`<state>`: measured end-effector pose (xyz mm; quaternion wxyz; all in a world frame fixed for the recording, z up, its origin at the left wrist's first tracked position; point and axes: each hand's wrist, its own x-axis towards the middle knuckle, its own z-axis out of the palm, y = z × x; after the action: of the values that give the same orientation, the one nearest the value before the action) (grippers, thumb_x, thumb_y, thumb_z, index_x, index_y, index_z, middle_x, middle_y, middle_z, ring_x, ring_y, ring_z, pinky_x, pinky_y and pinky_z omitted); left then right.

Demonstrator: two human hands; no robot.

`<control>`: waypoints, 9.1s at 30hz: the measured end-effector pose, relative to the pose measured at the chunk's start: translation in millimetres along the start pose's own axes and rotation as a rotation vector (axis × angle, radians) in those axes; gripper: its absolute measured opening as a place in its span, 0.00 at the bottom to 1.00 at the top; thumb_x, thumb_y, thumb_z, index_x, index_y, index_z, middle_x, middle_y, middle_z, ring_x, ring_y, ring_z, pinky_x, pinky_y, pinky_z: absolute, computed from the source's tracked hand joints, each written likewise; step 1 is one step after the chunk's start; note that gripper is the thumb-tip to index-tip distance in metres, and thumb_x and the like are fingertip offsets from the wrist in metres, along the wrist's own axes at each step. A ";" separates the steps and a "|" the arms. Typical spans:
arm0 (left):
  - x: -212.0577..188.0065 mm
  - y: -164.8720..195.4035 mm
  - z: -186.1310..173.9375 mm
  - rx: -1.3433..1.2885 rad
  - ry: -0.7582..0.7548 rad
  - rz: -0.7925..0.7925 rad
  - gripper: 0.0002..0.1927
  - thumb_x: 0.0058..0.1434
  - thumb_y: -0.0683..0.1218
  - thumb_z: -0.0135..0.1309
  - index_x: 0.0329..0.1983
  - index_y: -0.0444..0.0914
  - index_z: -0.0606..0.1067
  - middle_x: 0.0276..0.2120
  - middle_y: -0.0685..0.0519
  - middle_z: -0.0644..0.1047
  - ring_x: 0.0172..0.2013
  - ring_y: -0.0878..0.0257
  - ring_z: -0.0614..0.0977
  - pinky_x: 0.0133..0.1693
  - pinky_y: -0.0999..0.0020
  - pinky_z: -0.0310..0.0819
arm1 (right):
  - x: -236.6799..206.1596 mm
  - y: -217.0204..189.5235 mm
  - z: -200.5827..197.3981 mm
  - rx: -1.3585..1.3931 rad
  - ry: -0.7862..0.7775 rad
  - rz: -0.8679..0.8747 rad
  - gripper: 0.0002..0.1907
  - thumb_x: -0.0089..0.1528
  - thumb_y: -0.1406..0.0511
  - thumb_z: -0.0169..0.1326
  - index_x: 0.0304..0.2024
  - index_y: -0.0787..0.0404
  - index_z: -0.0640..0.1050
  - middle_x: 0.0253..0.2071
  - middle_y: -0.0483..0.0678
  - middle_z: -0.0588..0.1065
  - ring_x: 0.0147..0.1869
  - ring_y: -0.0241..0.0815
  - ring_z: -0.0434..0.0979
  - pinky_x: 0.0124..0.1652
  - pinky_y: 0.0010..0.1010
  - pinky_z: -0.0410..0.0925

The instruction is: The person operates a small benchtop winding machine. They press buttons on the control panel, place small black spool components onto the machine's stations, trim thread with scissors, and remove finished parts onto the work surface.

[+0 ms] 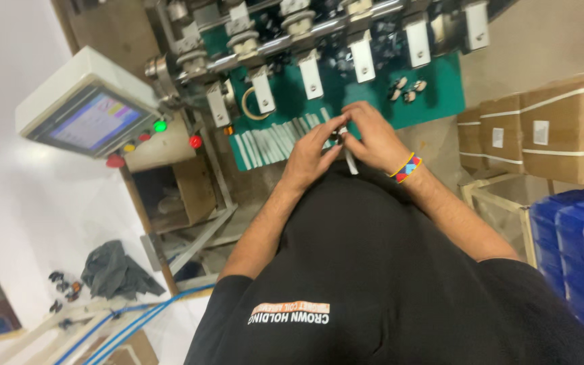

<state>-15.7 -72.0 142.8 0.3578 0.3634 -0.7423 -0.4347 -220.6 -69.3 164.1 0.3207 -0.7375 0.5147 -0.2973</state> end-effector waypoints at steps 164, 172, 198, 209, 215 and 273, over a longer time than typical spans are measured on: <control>-28.2 -50.4 -59.7 -0.430 0.239 -0.353 0.23 0.64 0.40 0.64 0.62 0.33 0.75 0.49 0.47 0.82 0.48 0.62 0.85 0.52 0.67 0.80 | -1.5 -41.7 56.8 0.362 -0.240 0.386 0.14 0.71 0.60 0.47 0.44 0.61 0.79 0.23 0.43 0.72 0.27 0.31 0.71 0.31 0.28 0.66; -13.4 -33.8 -30.8 -0.706 -0.334 -0.606 0.19 0.64 0.39 0.61 0.59 0.30 0.76 0.44 0.49 0.83 0.39 0.64 0.85 0.45 0.69 0.81 | 5.5 18.5 19.1 0.002 -0.216 0.180 0.12 0.71 0.61 0.49 0.43 0.61 0.79 0.33 0.57 0.78 0.37 0.59 0.78 0.35 0.44 0.69; -96.7 -44.5 22.4 -0.591 0.738 -0.591 0.23 0.64 0.34 0.60 0.61 0.26 0.70 0.51 0.40 0.78 0.41 0.61 0.86 0.46 0.70 0.82 | -17.5 207.4 115.0 0.265 -0.720 1.121 0.22 0.67 0.54 0.60 0.46 0.70 0.78 0.40 0.55 0.81 0.39 0.51 0.82 0.38 0.41 0.76; -115.1 -68.4 -16.3 -0.559 0.538 -0.622 0.22 0.64 0.35 0.60 0.61 0.28 0.71 0.51 0.40 0.78 0.41 0.63 0.86 0.44 0.72 0.82 | -38.5 166.7 181.0 0.993 -0.029 1.352 0.08 0.69 0.60 0.52 0.36 0.55 0.74 0.28 0.40 0.73 0.29 0.33 0.71 0.30 0.28 0.67; -113.4 -62.2 -40.0 -0.089 0.309 -0.564 0.20 0.62 0.41 0.66 0.57 0.36 0.76 0.43 0.46 0.84 0.40 0.63 0.87 0.42 0.69 0.82 | -26.4 104.0 160.8 1.125 0.138 1.003 0.06 0.69 0.63 0.53 0.38 0.57 0.75 0.30 0.41 0.73 0.32 0.32 0.72 0.33 0.25 0.68; -9.1 -32.0 13.4 -1.440 -0.142 -0.569 0.23 0.75 0.47 0.51 0.66 0.27 0.68 0.47 0.40 0.80 0.42 0.55 0.85 0.54 0.56 0.81 | -12.8 19.0 -4.3 0.456 0.093 0.097 0.08 0.67 0.66 0.59 0.46 0.64 0.79 0.40 0.48 0.78 0.42 0.35 0.77 0.43 0.29 0.71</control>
<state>-15.4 -70.5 107.0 0.3319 0.1894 -0.1763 -0.9071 -238.4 -62.9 150.6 0.4690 -0.6057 0.4832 -0.4238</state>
